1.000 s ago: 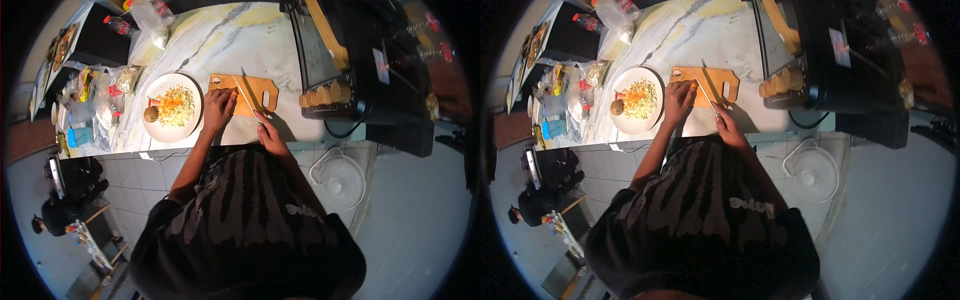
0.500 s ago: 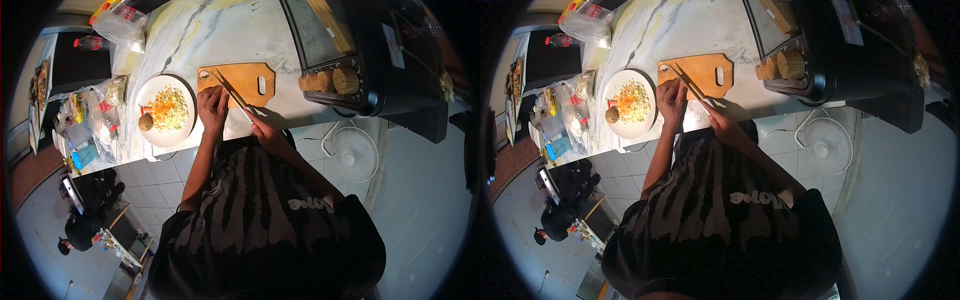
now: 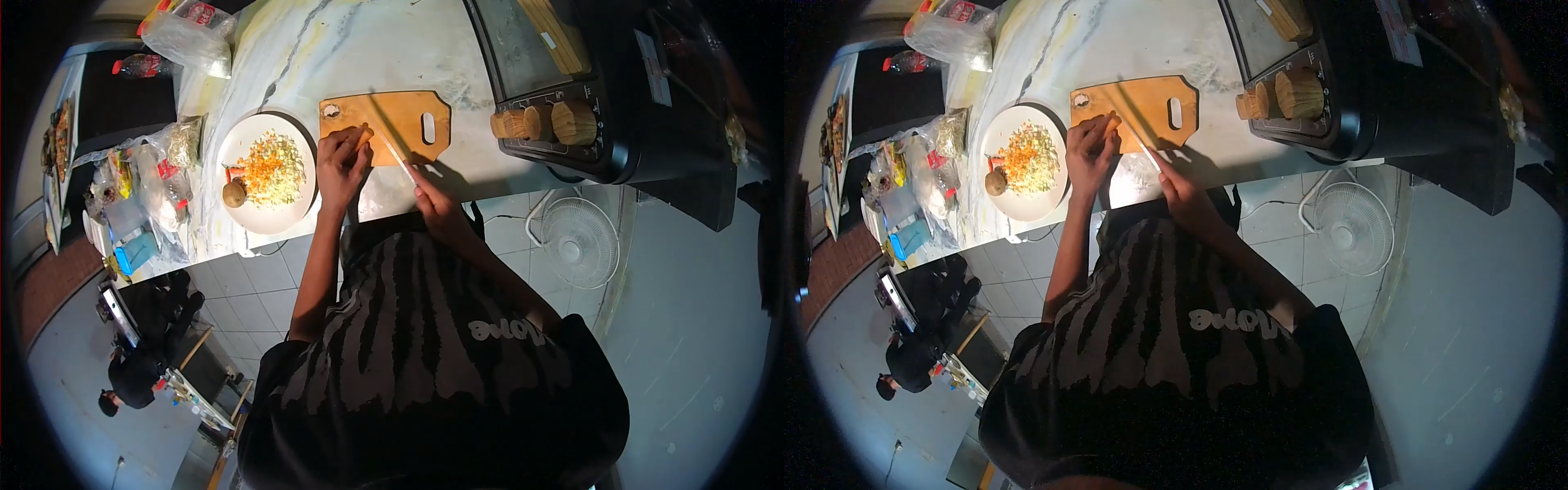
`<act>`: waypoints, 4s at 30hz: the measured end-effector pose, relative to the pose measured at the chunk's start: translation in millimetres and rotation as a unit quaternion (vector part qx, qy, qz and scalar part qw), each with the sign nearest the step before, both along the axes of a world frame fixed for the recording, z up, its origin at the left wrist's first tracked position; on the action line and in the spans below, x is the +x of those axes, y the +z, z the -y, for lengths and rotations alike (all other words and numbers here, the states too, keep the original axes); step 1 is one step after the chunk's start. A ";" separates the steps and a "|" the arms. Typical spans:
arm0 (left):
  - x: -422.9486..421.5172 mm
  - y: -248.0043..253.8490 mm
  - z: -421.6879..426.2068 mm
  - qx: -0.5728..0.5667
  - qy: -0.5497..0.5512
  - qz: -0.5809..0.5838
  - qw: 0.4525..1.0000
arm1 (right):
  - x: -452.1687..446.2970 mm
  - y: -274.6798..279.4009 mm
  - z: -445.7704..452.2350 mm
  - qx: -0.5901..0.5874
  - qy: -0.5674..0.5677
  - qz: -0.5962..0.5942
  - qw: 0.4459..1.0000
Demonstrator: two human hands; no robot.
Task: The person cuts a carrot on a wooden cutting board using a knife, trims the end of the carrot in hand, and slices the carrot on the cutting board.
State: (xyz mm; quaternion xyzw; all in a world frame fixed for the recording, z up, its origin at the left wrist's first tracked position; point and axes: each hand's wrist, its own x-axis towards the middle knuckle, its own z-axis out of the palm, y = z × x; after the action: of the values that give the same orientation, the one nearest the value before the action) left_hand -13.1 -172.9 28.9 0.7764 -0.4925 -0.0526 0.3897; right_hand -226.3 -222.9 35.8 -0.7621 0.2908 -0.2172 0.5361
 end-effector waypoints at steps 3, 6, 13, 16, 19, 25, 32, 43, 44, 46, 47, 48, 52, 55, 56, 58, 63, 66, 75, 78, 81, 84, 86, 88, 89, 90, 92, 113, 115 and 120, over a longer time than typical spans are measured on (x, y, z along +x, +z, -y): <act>7.7 10.6 -3.5 0.007 0.037 -0.055 0.998 | -2.7 2.2 5.4 0.197 -0.039 -0.029 0.979; 12.4 22.3 -0.5 -0.027 0.077 -0.147 0.986 | 0.0 -3.2 7.6 0.251 -0.050 0.069 0.964; 9.5 46.7 12.0 -0.142 0.091 -0.715 0.679 | 7.9 10.5 20.4 0.324 -0.041 0.063 0.943; -2.8 62.4 17.6 -0.158 0.138 -0.737 0.643 | 4.0 18.3 22.0 0.354 -0.046 0.050 0.933; -8.2 58.6 16.3 -0.178 0.159 -0.721 0.651 | -2.0 12.3 21.5 0.354 -0.031 0.035 0.934; -11.4 47.9 -5.5 -0.207 0.081 -0.761 0.609 | -9.0 6.8 20.3 0.362 0.003 0.032 0.932; -26.4 58.9 0.8 -0.221 0.062 -0.737 0.636 | -3.0 37.2 32.7 0.352 0.012 0.040 0.935; -56.0 59.1 5.9 -0.205 0.133 -0.707 0.664 | 9.7 59.3 34.7 0.234 0.032 0.123 0.964; -57.9 59.9 7.6 -0.200 0.125 -0.714 0.659 | 11.7 59.3 35.0 0.233 0.030 0.124 0.964; -61.2 65.4 8.2 -0.210 0.106 -0.740 0.630 | 14.2 59.6 35.2 0.188 0.028 0.108 0.976; -63.1 68.6 7.5 -0.214 0.085 -0.752 0.618 | 17.4 59.9 34.0 0.186 0.019 0.141 0.972; -63.9 73.8 8.2 -0.219 0.063 -0.762 0.606 | 16.6 67.0 35.7 0.184 0.018 0.143 0.972; -72.2 97.5 11.1 -0.231 0.023 -0.740 0.631 | 14.0 82.2 38.2 0.292 0.038 0.134 0.946; -73.0 112.4 10.9 -0.273 0.049 -0.699 0.659 | 13.2 84.5 41.0 0.299 0.052 0.184 0.935; -69.3 111.8 9.4 -0.274 0.048 -0.698 0.660 | 13.8 85.1 42.3 0.278 0.058 0.198 0.938; -64.5 119.3 5.9 -0.289 0.074 -0.707 0.641 | 11.9 88.8 39.2 0.285 0.066 0.217 0.931; -60.4 118.1 0.8 -0.303 0.043 -0.752 0.584 | 6.3 111.5 32.7 0.318 0.089 0.183 0.926; -61.4 113.0 -5.9 -0.250 0.009 -0.732 0.634 | 11.2 118.1 24.5 0.270 0.095 0.157 0.945; -65.8 123.5 -2.4 -0.276 0.045 -0.761 0.585 | 8.4 139.9 15.9 0.305 0.084 0.175 0.932; -68.9 133.5 -3.4 -0.267 0.039 -0.729 0.629 | 6.3 145.9 16.2 0.314 0.101 0.138 0.934; -68.0 141.2 -4.2 -0.247 0.076 -0.713 0.652 | 6.1 147.9 15.8 0.313 0.100 0.154 0.932; -66.7 145.7 -4.4 -0.245 0.095 -0.709 0.654 | 4.7 149.7 16.2 0.327 0.121 0.157 0.924; -64.6 146.0 -2.5 -0.230 0.099 -0.700 0.669 | 5.8 152.0 15.6 0.326 0.113 0.152 0.926; -61.8 141.1 -3.5 -0.224 0.085 -0.705 0.667 | 6.5 148.6 17.4 0.329 0.119 0.155 0.924; -60.2 139.2 -4.2 -0.220 0.071 -0.710 0.666 | 7.1 147.2 18.1 0.333 0.127 0.159 0.921; -59.0 139.1 -4.7 -0.219 0.072 -0.710 0.666 | 8.2 147.4 18.3 0.333 0.126 0.159 0.921; -57.7 138.9 -5.3 -0.210 0.026 -0.725 0.655 | 10.7 148.2 18.9 0.316 0.123 0.178 0.924; -22.8 150.5 16.3 -0.266 -0.015 -0.776 0.572 | 25.2 159.1 68.6 -0.233 0.125 0.094 0.960; -26.0 155.6 20.4 -0.284 -0.061 -0.751 0.593 | 35.2 154.9 70.0 -0.217 0.109 0.177 0.954; -23.2 150.9 29.3 -0.303 -0.004 -0.762 0.572 | 46.2 165.3 78.7 -0.219 0.134 0.152 0.954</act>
State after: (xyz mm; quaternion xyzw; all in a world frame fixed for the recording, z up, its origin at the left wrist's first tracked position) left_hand -36.3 -202.2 179.8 0.2839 -0.0035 -0.4743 0.8333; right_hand -180.1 -301.6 201.1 -0.8510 0.0468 -0.3149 0.4177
